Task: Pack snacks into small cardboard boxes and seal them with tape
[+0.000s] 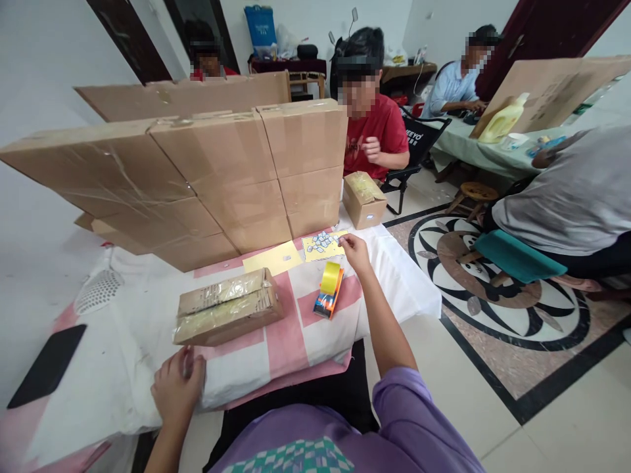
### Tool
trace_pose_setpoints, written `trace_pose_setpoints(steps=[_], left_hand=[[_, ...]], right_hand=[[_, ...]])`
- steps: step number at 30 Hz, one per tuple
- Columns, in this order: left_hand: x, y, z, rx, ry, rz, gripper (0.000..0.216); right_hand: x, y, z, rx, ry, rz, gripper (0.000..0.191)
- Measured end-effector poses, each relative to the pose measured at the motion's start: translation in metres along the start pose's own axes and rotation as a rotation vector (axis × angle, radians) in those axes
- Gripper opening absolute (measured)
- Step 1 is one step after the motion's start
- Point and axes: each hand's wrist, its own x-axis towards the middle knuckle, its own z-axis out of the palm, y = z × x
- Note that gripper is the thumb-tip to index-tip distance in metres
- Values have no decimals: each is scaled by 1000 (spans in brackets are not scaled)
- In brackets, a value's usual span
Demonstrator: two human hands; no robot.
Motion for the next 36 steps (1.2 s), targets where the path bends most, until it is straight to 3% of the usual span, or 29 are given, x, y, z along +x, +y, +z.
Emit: trace_pose_setpoints(steps=[3, 5, 9, 12, 14, 19, 23, 27, 32, 36], left_hand=[[7, 6, -6, -342, 10, -142, 46], [14, 14, -10, -494, 57, -210, 50], [37, 43, -18, -600, 111, -204, 56], [56, 67, -24, -721, 45, -214, 59], [67, 77, -25, -768, -10, -258, 64], [81, 80, -28, -791, -70, -321, 72], [89, 79, -29, -810, -78, -346, 73], [91, 80, -27, -835, -78, -367, 72], [89, 76, -24, -842, -85, -357, 68], [89, 74, -23, -836, -90, -348, 66]], right_hand=[[-37, -30, -1, 162, 20, -60, 31], [-67, -48, 13, 331, -20, -82, 30], [-116, -65, 65, 618, -209, -48, 31], [-134, -60, 103, 667, -262, 18, 32], [-140, -53, 119, 652, -240, 54, 21], [-152, -45, 136, 598, -178, 65, 18], [-159, -39, 145, 614, -229, 54, 14], [-163, -32, 150, 653, -306, 44, 18], [-163, -30, 154, 689, -368, 29, 36], [-157, -34, 164, 700, -381, 25, 33]])
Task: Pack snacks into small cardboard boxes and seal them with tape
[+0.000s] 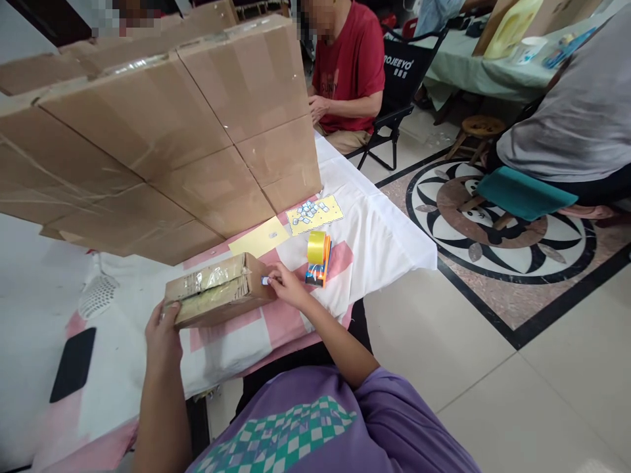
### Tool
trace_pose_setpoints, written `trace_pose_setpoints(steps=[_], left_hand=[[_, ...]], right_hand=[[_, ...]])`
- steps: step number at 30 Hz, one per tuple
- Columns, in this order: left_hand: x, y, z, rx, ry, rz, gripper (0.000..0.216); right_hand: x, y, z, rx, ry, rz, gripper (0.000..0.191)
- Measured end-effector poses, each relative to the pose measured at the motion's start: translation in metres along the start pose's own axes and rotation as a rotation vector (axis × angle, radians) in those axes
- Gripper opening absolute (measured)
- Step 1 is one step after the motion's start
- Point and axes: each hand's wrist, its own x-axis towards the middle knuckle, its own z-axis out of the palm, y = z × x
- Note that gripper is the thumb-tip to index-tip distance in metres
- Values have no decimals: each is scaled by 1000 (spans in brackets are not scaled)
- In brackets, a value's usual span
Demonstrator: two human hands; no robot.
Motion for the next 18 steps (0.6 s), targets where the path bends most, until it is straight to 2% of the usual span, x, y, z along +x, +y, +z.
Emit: trace_pose_setpoints(steps=[9, 13, 17, 18], left_hand=[[-1, 0, 1, -45, 1, -24, 66], [-3, 3, 2, -72, 4, -40, 65], [-6, 5, 4, -97, 1, -48, 62], [-7, 5, 5, -103, -1, -52, 61]], right_hand=[[10, 1, 4, -33, -8, 23, 31], [7, -1, 4, -94, 134, 60, 36], [-12, -2, 22, -114, 270, 71, 13], [-20, -2, 28, -103, 272, 69, 16]])
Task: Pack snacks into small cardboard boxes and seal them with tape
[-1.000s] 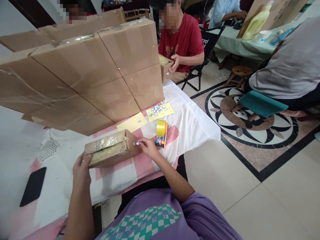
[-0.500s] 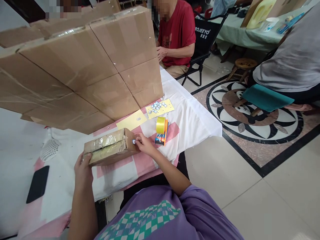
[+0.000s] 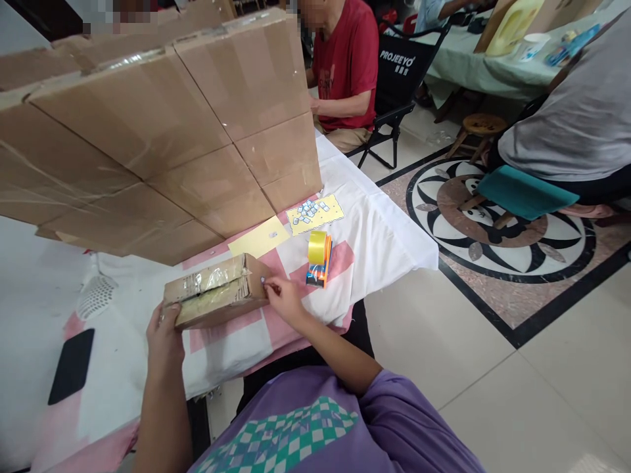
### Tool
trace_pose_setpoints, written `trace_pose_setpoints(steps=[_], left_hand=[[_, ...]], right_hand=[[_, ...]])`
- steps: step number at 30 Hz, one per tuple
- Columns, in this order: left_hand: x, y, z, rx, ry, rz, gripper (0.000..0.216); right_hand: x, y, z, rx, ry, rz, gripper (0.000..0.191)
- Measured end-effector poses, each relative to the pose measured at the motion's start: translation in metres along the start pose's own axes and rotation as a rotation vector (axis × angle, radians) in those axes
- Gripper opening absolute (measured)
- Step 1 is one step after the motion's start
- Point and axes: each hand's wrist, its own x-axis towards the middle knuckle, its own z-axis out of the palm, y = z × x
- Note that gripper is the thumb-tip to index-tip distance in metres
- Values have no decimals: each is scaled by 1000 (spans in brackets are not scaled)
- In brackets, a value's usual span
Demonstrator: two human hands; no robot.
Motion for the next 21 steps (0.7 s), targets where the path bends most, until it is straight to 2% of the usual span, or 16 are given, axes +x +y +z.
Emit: trace_pose_setpoints(steps=[5, 7, 9, 12, 17, 21], left_hand=[[0, 0, 1, -22, -15, -21, 58], [0, 0, 1, -26, -15, -27, 58], [0, -1, 1, -31, -16, -28, 58], [0, -2, -1, -32, -27, -26, 57], [1, -1, -5, -14, -69, -11, 53], [4, -1, -9, -3, -86, -3, 55]], right_hand=[[-35, 1, 5, 42, -81, -17, 46], [-41, 3, 2, 64, -123, 3, 57], [-42, 6, 0, 96, -108, 43, 64], [-36, 7, -1, 116, -88, 58, 70], [-15, -2, -9, 61, -322, 111, 79], [-2, -8, -17, 50, -427, 192, 85]])
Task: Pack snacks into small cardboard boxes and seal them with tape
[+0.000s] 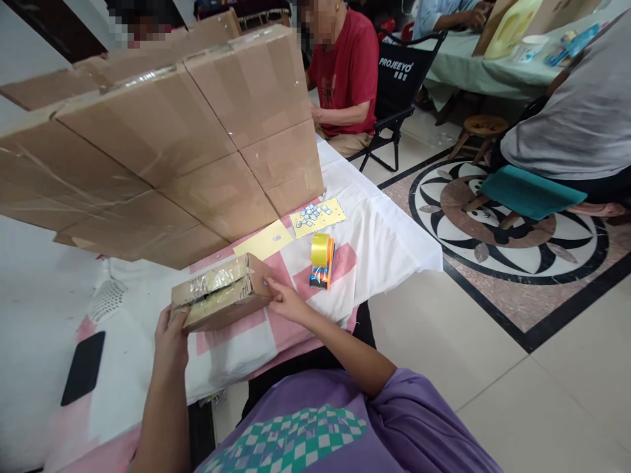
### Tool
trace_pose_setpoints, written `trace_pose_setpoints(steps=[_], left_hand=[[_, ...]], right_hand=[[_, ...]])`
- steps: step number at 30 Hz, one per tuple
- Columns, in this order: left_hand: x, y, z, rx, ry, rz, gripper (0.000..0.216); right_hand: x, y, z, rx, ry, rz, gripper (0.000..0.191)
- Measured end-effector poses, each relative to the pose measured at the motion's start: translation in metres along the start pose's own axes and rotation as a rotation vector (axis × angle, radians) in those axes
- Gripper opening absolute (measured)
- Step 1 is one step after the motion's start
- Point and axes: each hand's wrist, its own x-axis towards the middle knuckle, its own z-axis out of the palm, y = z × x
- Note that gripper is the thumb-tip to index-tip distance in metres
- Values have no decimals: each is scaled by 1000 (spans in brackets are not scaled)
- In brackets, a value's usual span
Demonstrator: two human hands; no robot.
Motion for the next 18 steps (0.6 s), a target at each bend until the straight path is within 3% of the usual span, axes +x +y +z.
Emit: trace_pose_setpoints(steps=[3, 5, 8, 11, 14, 18], left_hand=[[1, -1, -1, 5, -3, 2, 56], [2, -3, -2, 2, 0, 4, 57], [4, -7, -4, -2, 6, 1, 59], [8, -10, -6, -2, 6, -1, 64], [10, -8, -8, -13, -6, -7, 70], [-1, -9, -17, -54, -65, -1, 70]], right_hand=[[2, 0, -6, 37, -43, 60, 82], [2, 1, -11, -20, -8, 10, 79], [5, -4, -19, -267, 76, -175, 105], [18, -19, -23, -516, -38, -355, 142], [35, -35, -19, -563, -152, -463, 149], [37, -48, -10, -448, -156, -571, 146]])
